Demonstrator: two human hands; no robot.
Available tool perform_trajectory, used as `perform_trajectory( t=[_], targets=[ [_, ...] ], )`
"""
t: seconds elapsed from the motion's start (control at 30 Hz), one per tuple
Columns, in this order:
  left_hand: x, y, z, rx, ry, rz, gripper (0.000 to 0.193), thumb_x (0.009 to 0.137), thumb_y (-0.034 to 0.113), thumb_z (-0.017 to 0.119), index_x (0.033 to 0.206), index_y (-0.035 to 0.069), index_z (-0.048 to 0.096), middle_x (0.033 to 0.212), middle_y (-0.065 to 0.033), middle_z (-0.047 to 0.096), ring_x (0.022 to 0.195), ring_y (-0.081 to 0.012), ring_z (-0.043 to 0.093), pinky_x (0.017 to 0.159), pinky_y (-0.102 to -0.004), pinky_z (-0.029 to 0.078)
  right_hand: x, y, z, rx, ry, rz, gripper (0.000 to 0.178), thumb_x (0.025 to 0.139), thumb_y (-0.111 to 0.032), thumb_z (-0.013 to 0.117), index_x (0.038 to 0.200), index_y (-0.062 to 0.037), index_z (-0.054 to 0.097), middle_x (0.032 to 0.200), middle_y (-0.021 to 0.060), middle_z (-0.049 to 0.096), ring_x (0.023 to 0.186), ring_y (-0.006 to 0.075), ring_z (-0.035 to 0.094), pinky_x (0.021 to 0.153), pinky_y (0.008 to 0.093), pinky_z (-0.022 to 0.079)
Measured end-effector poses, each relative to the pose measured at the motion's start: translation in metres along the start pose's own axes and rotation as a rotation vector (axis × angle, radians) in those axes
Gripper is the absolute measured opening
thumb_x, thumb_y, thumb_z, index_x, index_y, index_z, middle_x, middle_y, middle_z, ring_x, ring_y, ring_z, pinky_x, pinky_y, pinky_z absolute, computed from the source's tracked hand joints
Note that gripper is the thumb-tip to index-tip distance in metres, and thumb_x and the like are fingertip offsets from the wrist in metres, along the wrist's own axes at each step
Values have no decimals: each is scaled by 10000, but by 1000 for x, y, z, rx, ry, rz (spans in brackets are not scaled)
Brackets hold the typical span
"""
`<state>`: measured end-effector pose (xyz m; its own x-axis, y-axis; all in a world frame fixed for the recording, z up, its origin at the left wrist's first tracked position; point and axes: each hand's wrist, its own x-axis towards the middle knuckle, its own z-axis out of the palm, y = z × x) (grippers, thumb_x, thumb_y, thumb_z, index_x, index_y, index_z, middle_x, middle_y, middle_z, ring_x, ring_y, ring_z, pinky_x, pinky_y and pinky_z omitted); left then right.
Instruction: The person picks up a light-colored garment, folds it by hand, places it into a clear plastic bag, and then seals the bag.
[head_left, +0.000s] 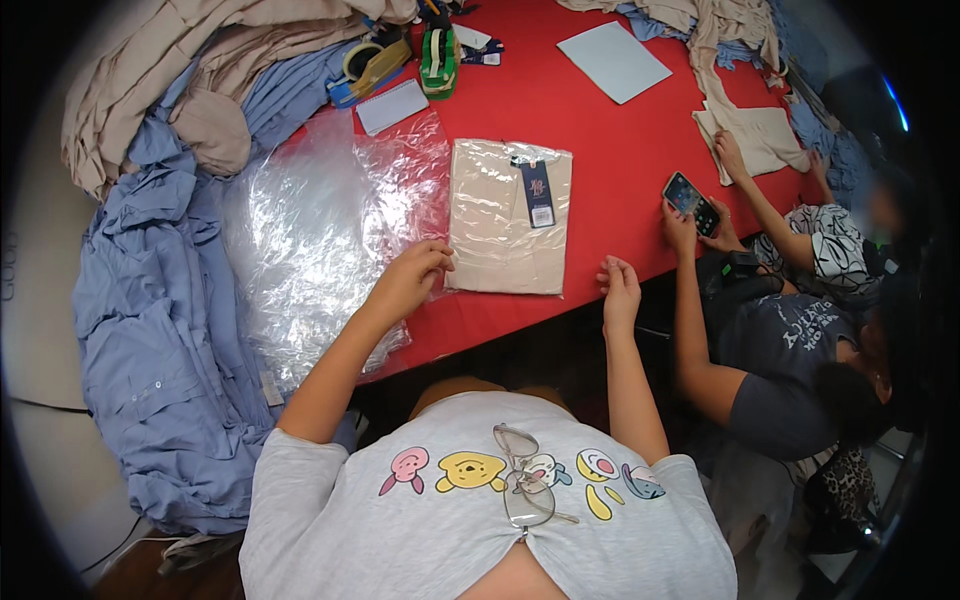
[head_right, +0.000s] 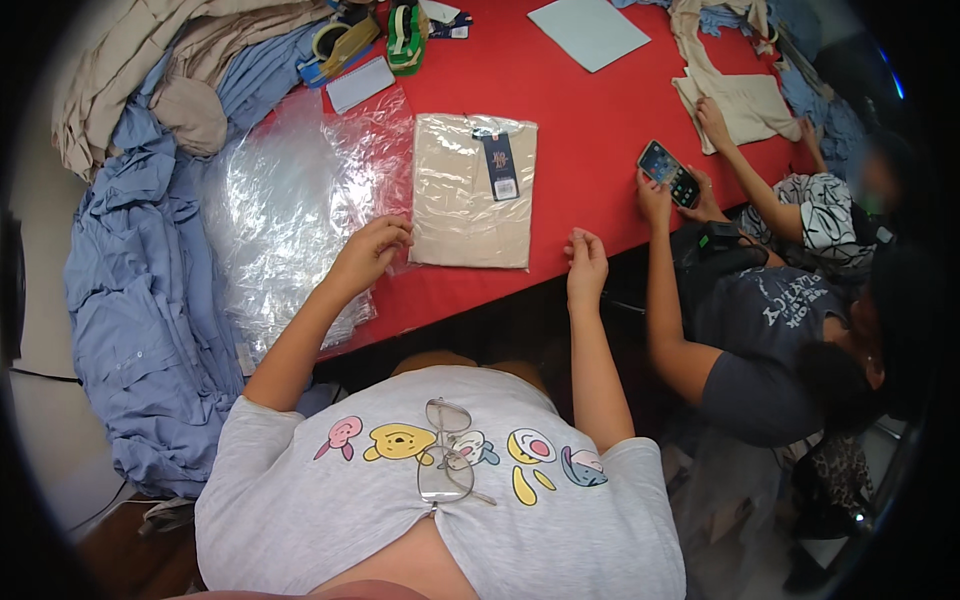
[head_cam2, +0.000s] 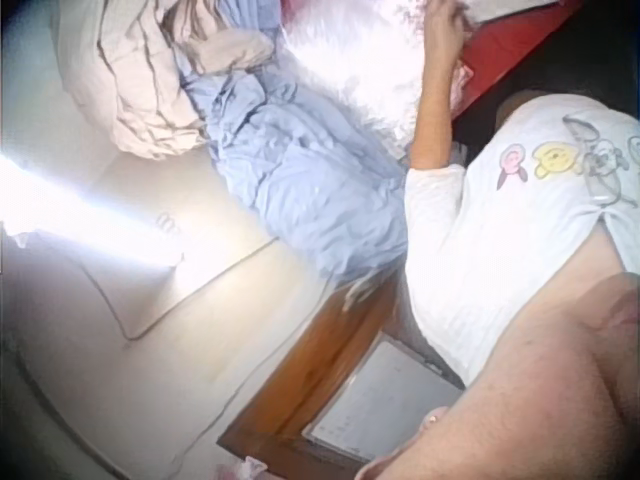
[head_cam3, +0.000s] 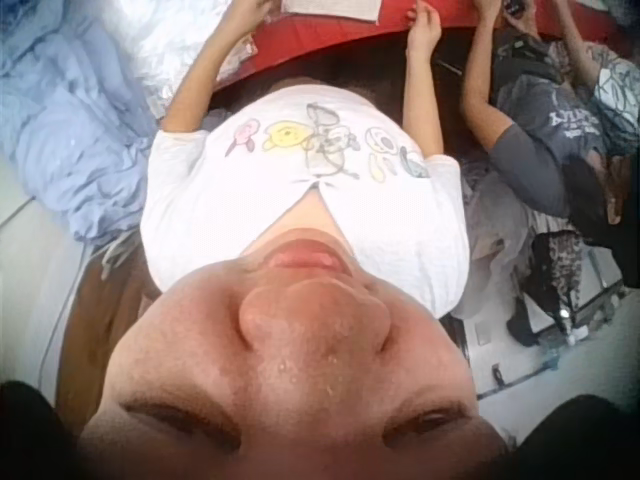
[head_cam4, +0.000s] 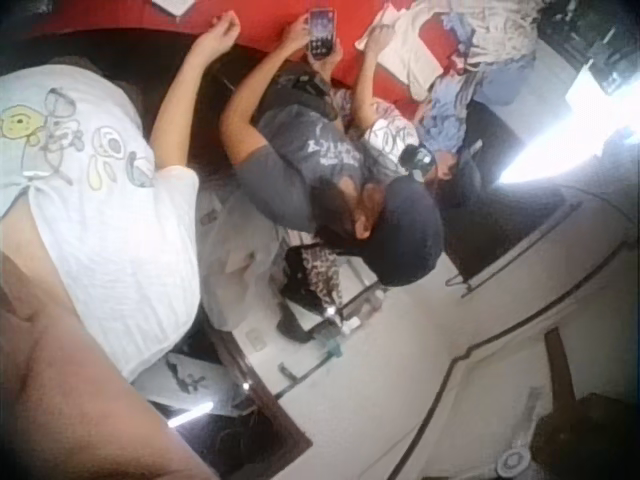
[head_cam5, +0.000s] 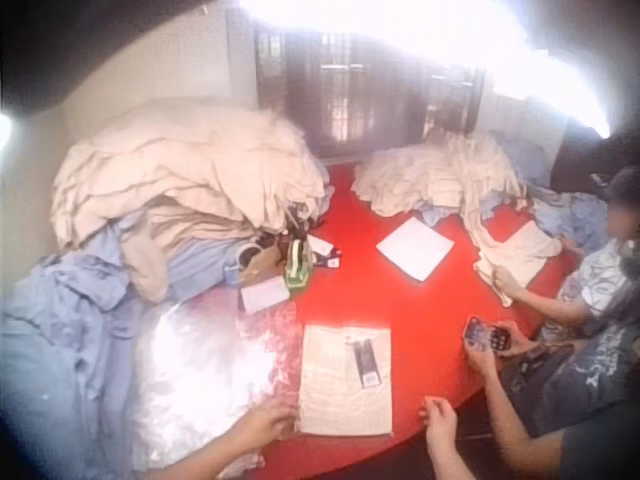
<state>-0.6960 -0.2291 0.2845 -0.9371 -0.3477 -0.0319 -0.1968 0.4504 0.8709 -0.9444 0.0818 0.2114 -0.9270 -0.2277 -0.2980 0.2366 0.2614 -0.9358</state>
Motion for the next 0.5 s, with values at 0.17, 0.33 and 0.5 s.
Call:
perform_trajectory(
  t=[0.17,0.33,0.5],
  targets=[
    [23,-14,20,94,139,-48,262,990,11,635,1233,34,729,1443,-148,655,1353,-351,625,1122,-430,508,-7,-25,63,-479,17,-572,348,1053,-116,624,1377,10,635,1502,229,592,1427,410,531,1200,481,411],
    [84,-25,82,515,232,37,604,1062,313,632,1607,96,489,1751,-194,307,1622,-434,257,1300,-539,262,7,-41,148,-896,-161,-801,594,1081,-244,567,1634,-64,443,1725,236,357,1603,427,323,1300,562,253],
    [84,-48,97,552,250,42,739,1061,425,602,1692,108,384,1804,-201,200,1673,-407,152,1331,-590,136,10,-28,162,-1015,-212,-806,673,1094,-348,537,1688,-77,371,1781,226,252,1637,432,250,1317,590,211]
  ],
)
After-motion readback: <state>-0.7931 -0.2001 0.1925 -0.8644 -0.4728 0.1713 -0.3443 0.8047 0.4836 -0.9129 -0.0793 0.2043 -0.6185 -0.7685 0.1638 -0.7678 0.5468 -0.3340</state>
